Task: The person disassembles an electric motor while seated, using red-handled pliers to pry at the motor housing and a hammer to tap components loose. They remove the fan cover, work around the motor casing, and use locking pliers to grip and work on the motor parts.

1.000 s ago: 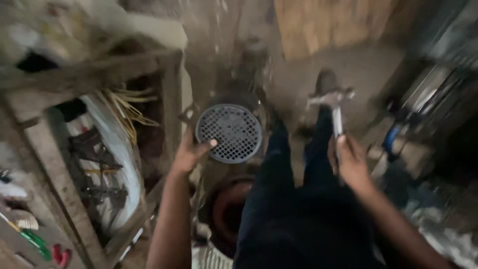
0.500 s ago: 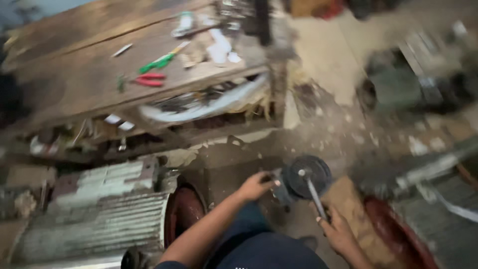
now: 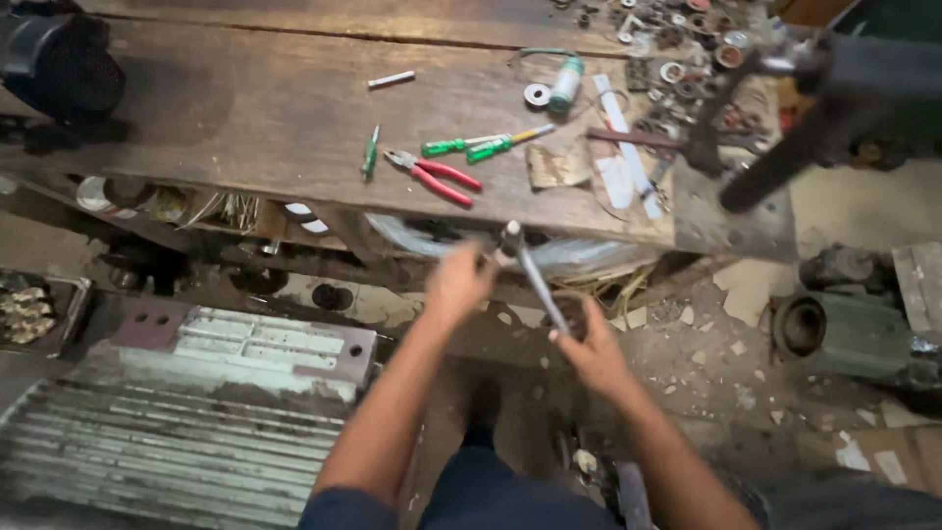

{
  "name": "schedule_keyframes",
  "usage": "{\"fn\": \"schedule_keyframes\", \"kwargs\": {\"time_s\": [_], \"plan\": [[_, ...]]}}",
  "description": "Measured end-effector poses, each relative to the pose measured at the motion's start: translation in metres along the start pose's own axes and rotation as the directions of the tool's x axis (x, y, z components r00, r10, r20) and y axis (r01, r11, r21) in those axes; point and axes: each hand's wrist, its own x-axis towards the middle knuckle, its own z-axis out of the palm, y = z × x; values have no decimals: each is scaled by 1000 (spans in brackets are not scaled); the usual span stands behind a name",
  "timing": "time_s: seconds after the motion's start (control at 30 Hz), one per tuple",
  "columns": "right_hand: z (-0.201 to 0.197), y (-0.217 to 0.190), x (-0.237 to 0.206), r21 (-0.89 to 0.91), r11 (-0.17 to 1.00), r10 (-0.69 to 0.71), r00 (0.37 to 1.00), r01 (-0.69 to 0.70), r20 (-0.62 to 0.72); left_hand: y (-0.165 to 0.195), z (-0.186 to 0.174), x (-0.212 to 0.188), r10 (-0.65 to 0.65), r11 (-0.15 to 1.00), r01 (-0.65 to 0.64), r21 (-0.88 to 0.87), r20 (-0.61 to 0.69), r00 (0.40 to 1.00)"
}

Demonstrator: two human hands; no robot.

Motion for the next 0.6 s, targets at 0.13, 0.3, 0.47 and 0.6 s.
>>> {"fn": "schedule_keyframes", "kwargs": {"time_s": [0.13,0.3,0.47,0.6], "plan": [[-21,-16,96,-355,920,180,984,-166,7,-32,-40,123,-194,942,172,289,46,980],[-10,-24,164,-664,740,-40,993,107,115,-54,-35,153,-235,945,236,225,-29,971],[27,-2,204,-736,673,-52,997,77,57,-68,-35,138,-173,950,227,212,-247,953],[43,15,214,-663,743,-97,995,85,19,-94,-40,140,-300,929,345,134,-274,914]]}}
